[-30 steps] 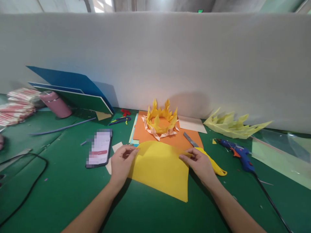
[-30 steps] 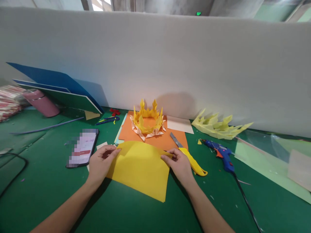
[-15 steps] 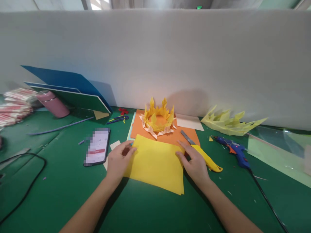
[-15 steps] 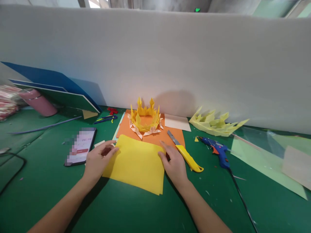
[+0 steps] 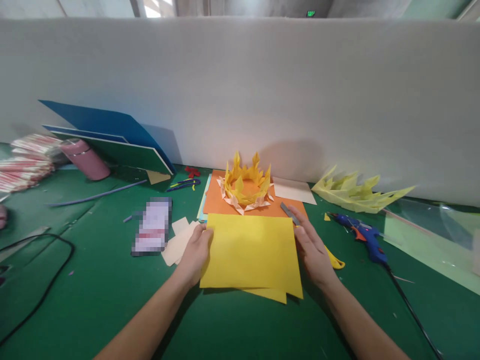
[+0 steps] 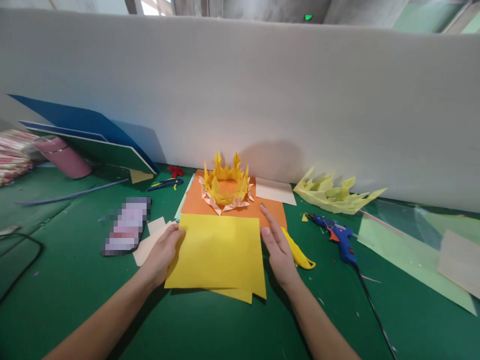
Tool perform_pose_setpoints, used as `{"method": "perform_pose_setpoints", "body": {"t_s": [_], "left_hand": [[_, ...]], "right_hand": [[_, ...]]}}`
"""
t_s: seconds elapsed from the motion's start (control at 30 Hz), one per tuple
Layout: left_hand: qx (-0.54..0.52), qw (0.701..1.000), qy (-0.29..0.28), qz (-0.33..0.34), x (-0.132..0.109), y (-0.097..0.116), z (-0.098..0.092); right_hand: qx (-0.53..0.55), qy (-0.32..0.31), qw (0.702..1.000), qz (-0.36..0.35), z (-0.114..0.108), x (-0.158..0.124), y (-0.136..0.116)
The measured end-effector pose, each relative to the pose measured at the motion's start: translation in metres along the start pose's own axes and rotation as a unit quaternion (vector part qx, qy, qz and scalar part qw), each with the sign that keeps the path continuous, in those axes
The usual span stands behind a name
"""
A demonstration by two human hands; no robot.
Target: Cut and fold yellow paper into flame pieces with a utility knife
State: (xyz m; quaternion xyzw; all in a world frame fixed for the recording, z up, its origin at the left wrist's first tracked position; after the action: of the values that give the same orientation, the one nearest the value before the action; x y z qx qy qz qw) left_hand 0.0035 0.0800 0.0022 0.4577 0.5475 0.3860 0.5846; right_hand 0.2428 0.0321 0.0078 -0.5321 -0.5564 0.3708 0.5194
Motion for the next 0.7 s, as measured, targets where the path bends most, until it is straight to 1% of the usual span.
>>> {"method": "perform_pose_setpoints", "body": {"t_s": [0.07, 0.13, 0.17, 0.27, 0.33, 0.37, 0.43, 0.53, 0.57, 0.63, 0.67, 0.7], "left_hand": [[-0.047, 0.998, -0.018, -0.023, 0.0, -0.006, 0.007], [-0.058, 0.998, -0.012, -0.001, 0.0, -0.011, 0.012], [-0.049, 0.999, -0.005, 0.013, -0.001, -0.015, 0.014], [-0.013, 1.0, 0.008, 0.017, -0.006, -0.024, 0.018], [0.002, 1.0, 0.0, 0.019, -0.011, -0.024, 0.02], [-0.003, 0.999, -0.023, 0.025, -0.014, -0.021, 0.021], [-0.045, 0.996, -0.072, 0.017, -0.018, -0.017, 0.025], [-0.118, 0.985, -0.123, -0.016, -0.02, -0.016, 0.031], [-0.132, 0.983, -0.128, -0.024, -0.02, -0.017, 0.032], [-0.145, 0.983, -0.114, -0.023, -0.017, -0.021, 0.032], [-0.147, 0.984, -0.102, -0.015, -0.015, -0.023, 0.031], [-0.148, 0.985, -0.088, -0.006, -0.013, -0.024, 0.03]], "right_hand": [[0.081, -0.073, 0.994, 0.031, 0.009, 0.0, 0.0], [0.122, -0.132, 0.983, 0.036, 0.02, 0.0, 0.0], [0.126, -0.16, 0.979, 0.03, 0.026, 0.0, -0.001], [0.114, -0.21, 0.97, 0.035, 0.043, 0.0, -0.003], [0.115, -0.207, 0.97, 0.057, 0.049, 0.0, -0.002], [0.116, -0.196, 0.971, 0.068, 0.051, -0.001, -0.001], [0.106, -0.174, 0.976, 0.083, 0.053, -0.003, 0.002], [0.059, -0.16, 0.982, 0.081, 0.053, -0.004, 0.007], [0.04, -0.161, 0.984, 0.072, 0.053, -0.003, 0.009], [0.002, -0.147, 0.989, 0.031, 0.049, 0.0, 0.009], [-0.013, -0.125, 0.992, -0.001, 0.044, 0.002, 0.007], [-0.025, -0.087, 0.995, -0.039, 0.038, 0.004, 0.003]]}}
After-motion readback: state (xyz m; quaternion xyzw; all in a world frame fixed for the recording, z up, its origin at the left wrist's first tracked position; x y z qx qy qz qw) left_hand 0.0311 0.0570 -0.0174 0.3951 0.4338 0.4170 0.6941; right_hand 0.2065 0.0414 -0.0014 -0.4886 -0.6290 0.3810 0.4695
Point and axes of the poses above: each hand's wrist, its own x-axis towards the middle knuckle, its own z-axis out of the palm, y = z × x, the point moved 4 cm from there along x, towards the middle knuckle, and after that the axes turned 9 degrees about -y, right-handed, at the moved point
